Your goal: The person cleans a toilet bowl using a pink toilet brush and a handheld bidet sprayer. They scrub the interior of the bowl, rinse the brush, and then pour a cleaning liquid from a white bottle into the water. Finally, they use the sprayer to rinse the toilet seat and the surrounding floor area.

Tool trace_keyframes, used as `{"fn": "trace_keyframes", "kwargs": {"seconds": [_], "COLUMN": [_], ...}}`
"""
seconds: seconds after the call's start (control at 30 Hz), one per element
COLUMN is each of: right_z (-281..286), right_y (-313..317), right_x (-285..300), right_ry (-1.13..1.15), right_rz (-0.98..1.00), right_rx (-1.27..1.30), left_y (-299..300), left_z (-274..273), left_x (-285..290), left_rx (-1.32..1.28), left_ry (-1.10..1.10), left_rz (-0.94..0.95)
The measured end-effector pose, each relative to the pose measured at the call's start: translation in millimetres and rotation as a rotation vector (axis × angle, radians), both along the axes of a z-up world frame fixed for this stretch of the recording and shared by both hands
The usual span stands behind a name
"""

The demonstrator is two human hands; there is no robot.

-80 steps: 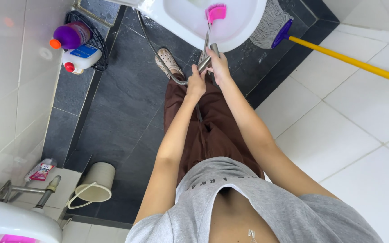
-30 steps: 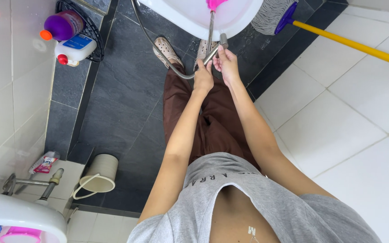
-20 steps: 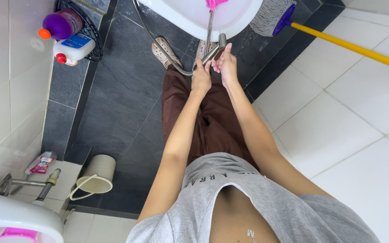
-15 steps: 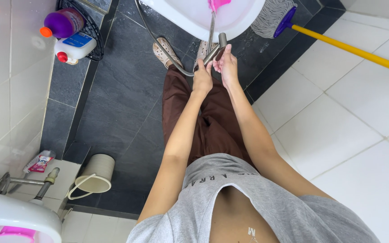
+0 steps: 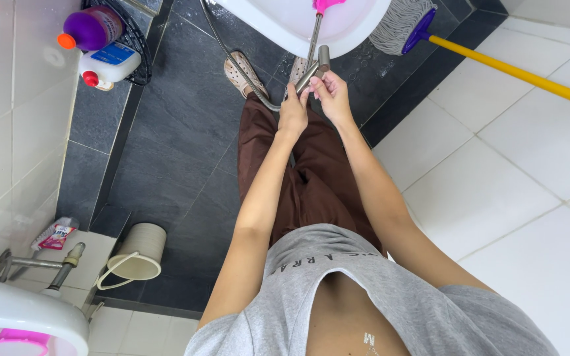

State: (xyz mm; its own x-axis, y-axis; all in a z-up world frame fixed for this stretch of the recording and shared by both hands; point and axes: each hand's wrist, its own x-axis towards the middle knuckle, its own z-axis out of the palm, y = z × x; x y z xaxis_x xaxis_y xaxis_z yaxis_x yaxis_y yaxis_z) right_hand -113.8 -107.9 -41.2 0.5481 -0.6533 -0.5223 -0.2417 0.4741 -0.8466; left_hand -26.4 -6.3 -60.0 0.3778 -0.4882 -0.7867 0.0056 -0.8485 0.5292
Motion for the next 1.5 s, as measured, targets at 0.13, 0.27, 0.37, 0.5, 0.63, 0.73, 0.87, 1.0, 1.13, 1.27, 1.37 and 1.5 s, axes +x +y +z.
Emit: {"fn": "trace_keyframes", "kwargs": {"seconds": [0.13, 0.27, 0.37, 0.5, 0.63, 0.73, 0.87, 1.0, 1.13, 1.27, 1.37, 1.5], "right_z": [8, 30, 50, 66, 84, 105, 133, 181, 227, 243, 255, 254], "right_y": [-1, -1, -2, 9, 30, 52, 70, 88, 103, 105, 108, 110], "right_x": [2, 10, 35, 77, 117, 150, 202, 272, 345, 422, 470, 521], "right_ry": [0.027, 0.113, 0.174, 0.341, 0.420, 0.336, 0.302, 0.094, -0.177, -0.454, -0.579, -0.729], "right_rz": [-0.002, -0.008, -0.060, -0.063, -0.045, 0.011, 0.150, 0.207, 0.275, 0.318, 0.385, 0.491], "right_rx": [0.034, 0.095, 0.150, 0.049, 0.199, 0.095, -0.269, -0.443, -0.632, -0.602, -0.575, -0.617], "left_y": [3, 7, 15, 39, 61, 83, 104, 101, 97, 95, 94, 97], "left_z": [1, 10, 18, 49, 69, 63, 41, 50, 27, 18, 21, 27], "left_x": [3, 5, 13, 34, 55, 61, 52, 59, 56, 65, 76, 85], "left_rx": [-0.009, -0.033, -0.061, -0.074, -0.094, -0.109, -0.148, -0.115, -0.146, -0.166, -0.159, -0.133], "left_ry": [-0.031, -0.023, -0.050, -0.058, -0.038, -0.008, -0.020, 0.059, 0.050, 0.082, 0.131, 0.176], "left_rz": [0.008, 0.025, 0.052, 0.100, 0.205, 0.301, 0.382, 0.347, 0.336, 0.280, 0.254, 0.208]}}
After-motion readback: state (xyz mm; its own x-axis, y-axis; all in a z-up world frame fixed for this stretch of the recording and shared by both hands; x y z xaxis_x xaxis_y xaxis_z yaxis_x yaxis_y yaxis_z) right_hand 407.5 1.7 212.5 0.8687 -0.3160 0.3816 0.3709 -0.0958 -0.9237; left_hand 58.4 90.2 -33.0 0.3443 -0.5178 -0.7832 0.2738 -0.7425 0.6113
